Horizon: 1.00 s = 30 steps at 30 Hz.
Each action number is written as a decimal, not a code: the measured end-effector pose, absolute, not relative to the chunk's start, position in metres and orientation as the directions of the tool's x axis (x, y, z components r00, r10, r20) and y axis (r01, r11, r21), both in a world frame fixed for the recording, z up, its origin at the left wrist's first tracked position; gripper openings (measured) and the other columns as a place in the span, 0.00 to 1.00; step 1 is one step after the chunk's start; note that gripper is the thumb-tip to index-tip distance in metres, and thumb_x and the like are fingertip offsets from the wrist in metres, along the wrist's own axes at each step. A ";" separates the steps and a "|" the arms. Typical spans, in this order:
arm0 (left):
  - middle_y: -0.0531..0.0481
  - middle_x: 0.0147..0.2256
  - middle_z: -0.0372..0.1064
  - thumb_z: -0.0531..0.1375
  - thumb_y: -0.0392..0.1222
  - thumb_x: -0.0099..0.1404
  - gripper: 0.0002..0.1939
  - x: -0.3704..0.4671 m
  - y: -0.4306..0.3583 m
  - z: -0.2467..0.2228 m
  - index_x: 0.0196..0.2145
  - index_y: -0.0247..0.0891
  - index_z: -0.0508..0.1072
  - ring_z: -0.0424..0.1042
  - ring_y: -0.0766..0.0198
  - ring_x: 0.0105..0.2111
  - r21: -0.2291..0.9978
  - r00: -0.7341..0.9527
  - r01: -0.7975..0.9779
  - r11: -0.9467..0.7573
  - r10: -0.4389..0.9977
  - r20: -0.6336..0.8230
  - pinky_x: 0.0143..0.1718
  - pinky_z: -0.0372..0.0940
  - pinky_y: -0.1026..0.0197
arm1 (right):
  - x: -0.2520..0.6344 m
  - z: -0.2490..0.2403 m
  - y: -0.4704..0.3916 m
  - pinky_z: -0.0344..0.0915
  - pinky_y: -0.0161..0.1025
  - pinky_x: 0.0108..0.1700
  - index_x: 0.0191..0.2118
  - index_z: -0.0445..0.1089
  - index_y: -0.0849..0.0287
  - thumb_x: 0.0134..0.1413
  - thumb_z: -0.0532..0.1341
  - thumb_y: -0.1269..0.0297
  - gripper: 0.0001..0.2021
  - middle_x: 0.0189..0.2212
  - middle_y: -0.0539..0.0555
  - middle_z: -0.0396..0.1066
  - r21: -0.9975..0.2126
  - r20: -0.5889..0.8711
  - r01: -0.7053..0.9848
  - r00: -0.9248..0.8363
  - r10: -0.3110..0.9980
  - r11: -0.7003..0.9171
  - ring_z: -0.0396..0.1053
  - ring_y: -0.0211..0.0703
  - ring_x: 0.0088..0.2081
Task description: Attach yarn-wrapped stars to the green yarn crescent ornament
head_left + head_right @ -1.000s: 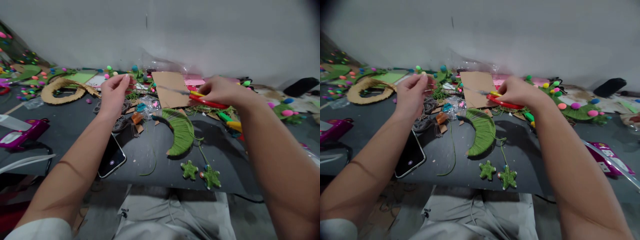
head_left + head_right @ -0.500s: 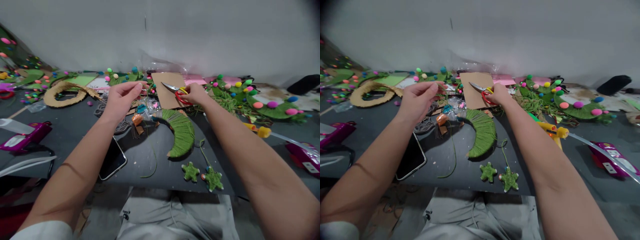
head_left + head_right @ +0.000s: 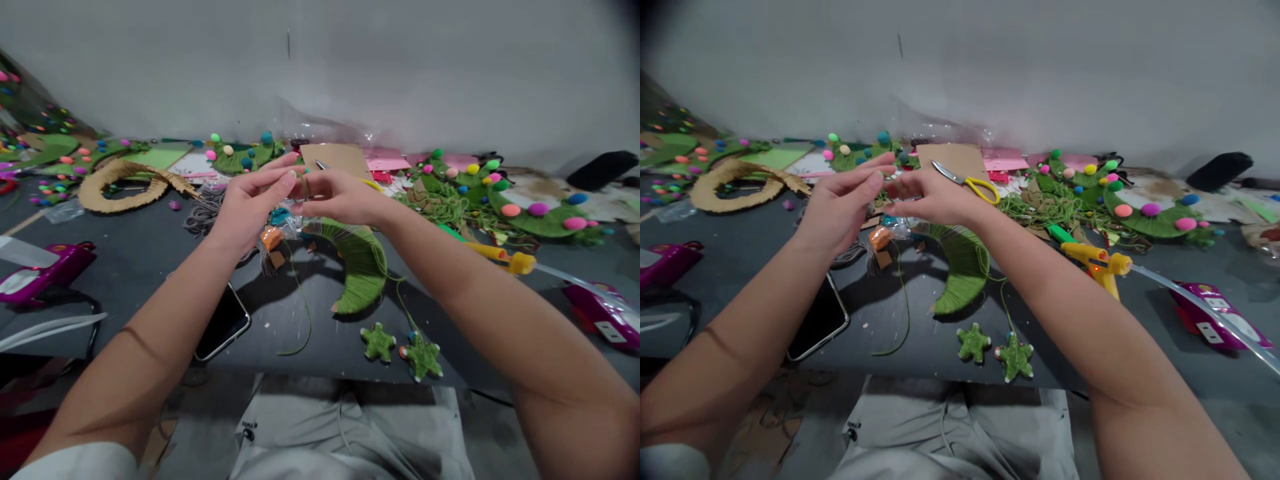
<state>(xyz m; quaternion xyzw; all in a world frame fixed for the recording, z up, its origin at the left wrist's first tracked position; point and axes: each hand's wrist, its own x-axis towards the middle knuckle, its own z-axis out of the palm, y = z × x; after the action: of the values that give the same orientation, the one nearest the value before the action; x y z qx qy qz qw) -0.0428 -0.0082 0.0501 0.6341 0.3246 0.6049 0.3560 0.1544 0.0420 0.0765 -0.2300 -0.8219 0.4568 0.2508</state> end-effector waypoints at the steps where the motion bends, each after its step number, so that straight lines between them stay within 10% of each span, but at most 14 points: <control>1: 0.49 0.56 0.80 0.69 0.45 0.69 0.07 -0.042 -0.009 0.050 0.44 0.46 0.86 0.69 0.51 0.67 0.858 0.044 -0.049 -0.511 0.857 0.513 0.67 0.68 0.46 | 0.149 0.077 0.039 0.72 0.39 0.50 0.41 0.76 0.57 0.55 0.71 0.56 0.12 0.41 0.51 0.79 -0.883 0.196 0.120 -0.784 0.588 0.454 0.73 0.41 0.45; 12: 0.51 0.34 0.78 0.71 0.45 0.64 0.06 -0.044 -0.006 0.053 0.37 0.43 0.83 0.76 0.67 0.33 0.948 -0.103 -0.193 -0.254 0.966 0.238 0.30 0.68 0.65 | 0.172 0.088 0.020 0.50 0.35 0.27 0.34 0.67 0.58 0.74 0.58 0.52 0.18 0.22 0.43 0.52 -0.899 0.203 0.172 -0.653 0.730 0.403 0.50 0.33 0.24; 21: 0.54 0.27 0.69 0.71 0.39 0.61 0.07 -0.042 -0.017 0.063 0.29 0.38 0.77 0.68 0.72 0.25 0.940 0.050 -0.283 -0.193 0.975 0.215 0.24 0.62 0.66 | 0.192 0.114 -0.006 0.51 0.37 0.29 0.27 0.59 0.56 0.73 0.57 0.45 0.26 0.23 0.46 0.55 -0.825 0.247 0.262 -0.629 0.737 0.501 0.52 0.34 0.25; 30: 0.46 0.39 0.82 0.76 0.49 0.58 0.20 -0.030 -0.026 0.055 0.48 0.42 0.84 0.78 0.65 0.32 0.969 0.310 -0.088 -0.230 0.918 0.246 0.31 0.73 0.64 | 0.197 0.116 -0.019 0.47 0.39 0.27 0.28 0.63 0.57 0.71 0.58 0.43 0.25 0.22 0.46 0.55 -0.727 0.062 0.460 -0.695 0.716 0.509 0.50 0.34 0.24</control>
<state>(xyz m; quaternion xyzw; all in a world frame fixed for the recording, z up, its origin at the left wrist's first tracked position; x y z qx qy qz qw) -0.0299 -0.0262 0.0551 0.6186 0.3354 0.4820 0.5221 0.1968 -0.0188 0.1159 -0.3460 -0.8497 0.3543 0.1807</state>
